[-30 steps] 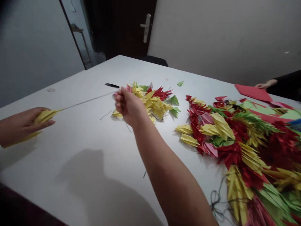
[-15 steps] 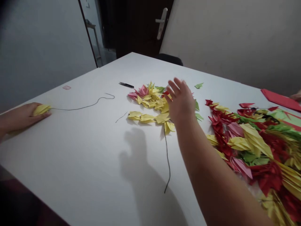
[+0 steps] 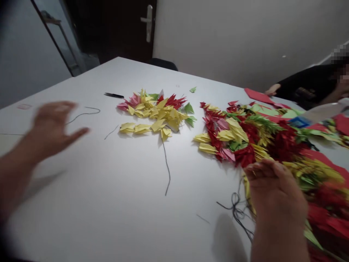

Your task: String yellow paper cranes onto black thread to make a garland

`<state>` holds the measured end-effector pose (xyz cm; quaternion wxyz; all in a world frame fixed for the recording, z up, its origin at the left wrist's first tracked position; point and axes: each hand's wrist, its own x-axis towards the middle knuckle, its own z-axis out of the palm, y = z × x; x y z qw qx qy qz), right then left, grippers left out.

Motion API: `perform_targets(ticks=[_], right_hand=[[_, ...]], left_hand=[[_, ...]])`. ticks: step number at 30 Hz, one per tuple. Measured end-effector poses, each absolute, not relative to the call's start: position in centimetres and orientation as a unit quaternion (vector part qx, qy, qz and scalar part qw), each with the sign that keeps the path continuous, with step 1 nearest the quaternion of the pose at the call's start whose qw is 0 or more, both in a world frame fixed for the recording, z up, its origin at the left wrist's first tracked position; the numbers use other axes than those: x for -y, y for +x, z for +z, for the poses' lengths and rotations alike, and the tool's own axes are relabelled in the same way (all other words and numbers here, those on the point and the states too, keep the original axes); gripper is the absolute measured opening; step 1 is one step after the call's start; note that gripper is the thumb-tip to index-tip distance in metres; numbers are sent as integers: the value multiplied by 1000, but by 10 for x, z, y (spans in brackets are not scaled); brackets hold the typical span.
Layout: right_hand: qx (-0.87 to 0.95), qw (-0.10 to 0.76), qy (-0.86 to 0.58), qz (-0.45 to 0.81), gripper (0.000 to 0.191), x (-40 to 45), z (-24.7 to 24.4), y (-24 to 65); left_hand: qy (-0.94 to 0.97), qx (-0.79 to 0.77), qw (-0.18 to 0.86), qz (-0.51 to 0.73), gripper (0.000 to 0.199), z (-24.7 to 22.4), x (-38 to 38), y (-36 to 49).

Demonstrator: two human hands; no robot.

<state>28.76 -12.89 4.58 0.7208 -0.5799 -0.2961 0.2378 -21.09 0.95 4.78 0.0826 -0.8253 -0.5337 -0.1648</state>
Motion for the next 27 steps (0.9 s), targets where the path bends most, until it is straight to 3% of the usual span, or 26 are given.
perform_targets(ticks=[3, 6, 14, 21, 27], right_hand=[[300, 755, -556, 174, 3, 132, 39, 279], [323, 721, -609, 65, 10, 135, 26, 280], [428, 570, -692, 116, 25, 137, 12, 279], [591, 390, -671, 219, 26, 133, 13, 240], [621, 343, -672, 213, 27, 136, 16, 246]], left_hand=[[-918, 381, 24, -107, 70, 40, -6, -68], [-965, 255, -43, -48, 74, 21, 19, -1], [-960, 192, -193, 60, 87, 3, 64, 20], [-954, 89, -285, -17, 80, -1, 112, 34], [-947, 8, -322, -20, 74, 7, 102, 30]])
